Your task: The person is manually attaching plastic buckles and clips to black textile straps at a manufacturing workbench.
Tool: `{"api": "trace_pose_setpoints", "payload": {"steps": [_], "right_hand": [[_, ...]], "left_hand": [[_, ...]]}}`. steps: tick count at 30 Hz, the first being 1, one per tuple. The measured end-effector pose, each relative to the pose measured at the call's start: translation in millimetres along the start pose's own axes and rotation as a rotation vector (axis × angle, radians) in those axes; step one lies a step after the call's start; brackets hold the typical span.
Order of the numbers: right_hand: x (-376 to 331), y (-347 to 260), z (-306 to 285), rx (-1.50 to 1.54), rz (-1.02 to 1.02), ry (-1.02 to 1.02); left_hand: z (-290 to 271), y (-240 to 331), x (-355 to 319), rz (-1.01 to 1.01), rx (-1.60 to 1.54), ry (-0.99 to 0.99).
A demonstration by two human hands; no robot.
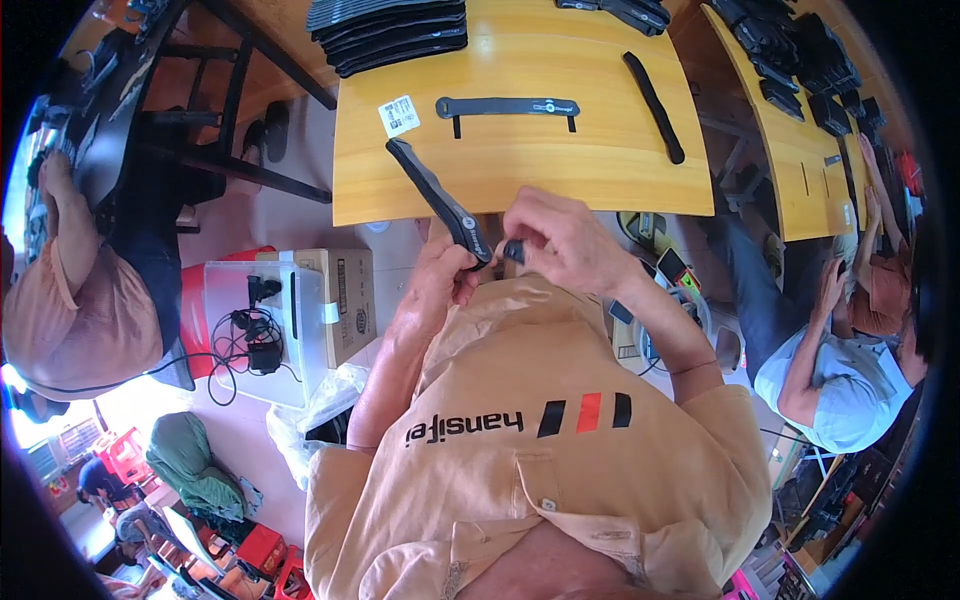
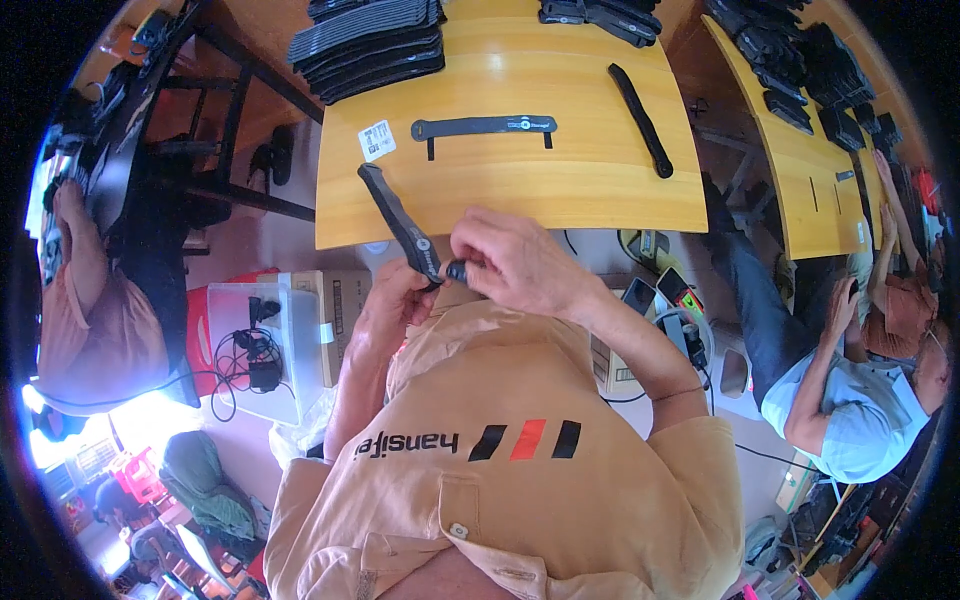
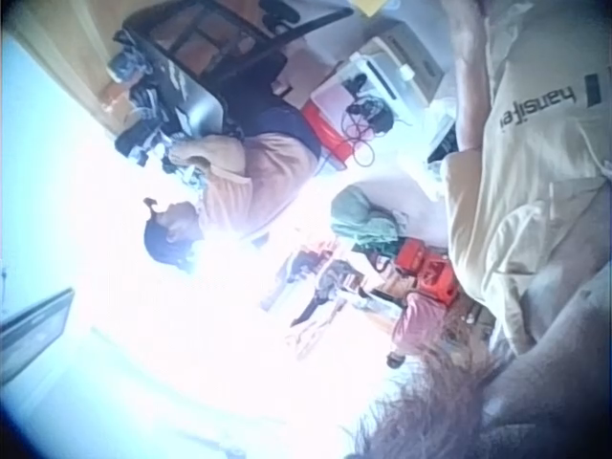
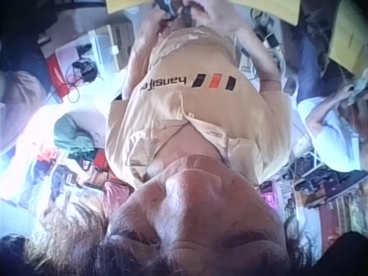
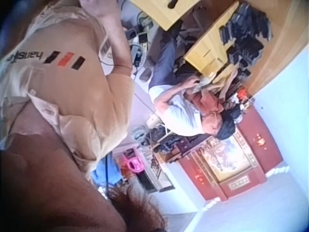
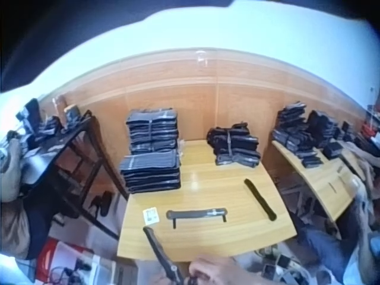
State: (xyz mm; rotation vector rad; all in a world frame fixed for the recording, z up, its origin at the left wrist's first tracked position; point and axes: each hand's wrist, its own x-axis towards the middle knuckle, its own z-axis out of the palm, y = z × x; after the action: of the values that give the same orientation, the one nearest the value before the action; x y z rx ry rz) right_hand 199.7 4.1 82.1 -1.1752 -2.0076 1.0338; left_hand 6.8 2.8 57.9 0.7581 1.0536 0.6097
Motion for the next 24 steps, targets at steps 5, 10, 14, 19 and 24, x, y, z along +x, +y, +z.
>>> {"api": "trace_pose_setpoints", "payload": {"steps": [5,10,14,19,24], "right_hand": [[5,5,13,-0.086,-0.123,-0.116],[10,16,6,0.049,-0.115,-0.371],[10,10,0,0.077,-0.067,-0.415],[6,6,-1,0.15,-0.054,-0.466],[5,-1,-5,0.408,0.231,-0.482]], "left_hand": [[4,-1,4,0.006,0.118,-0.041],[-3,5,2,-0.047,0.222,-0.144],[-3,12,-1,-0.106,0.239,-0.203],[-5,14,-2,-0.139,0.269,-0.233],[-4,17,2,-0.139,0.271,-0.273]]}}
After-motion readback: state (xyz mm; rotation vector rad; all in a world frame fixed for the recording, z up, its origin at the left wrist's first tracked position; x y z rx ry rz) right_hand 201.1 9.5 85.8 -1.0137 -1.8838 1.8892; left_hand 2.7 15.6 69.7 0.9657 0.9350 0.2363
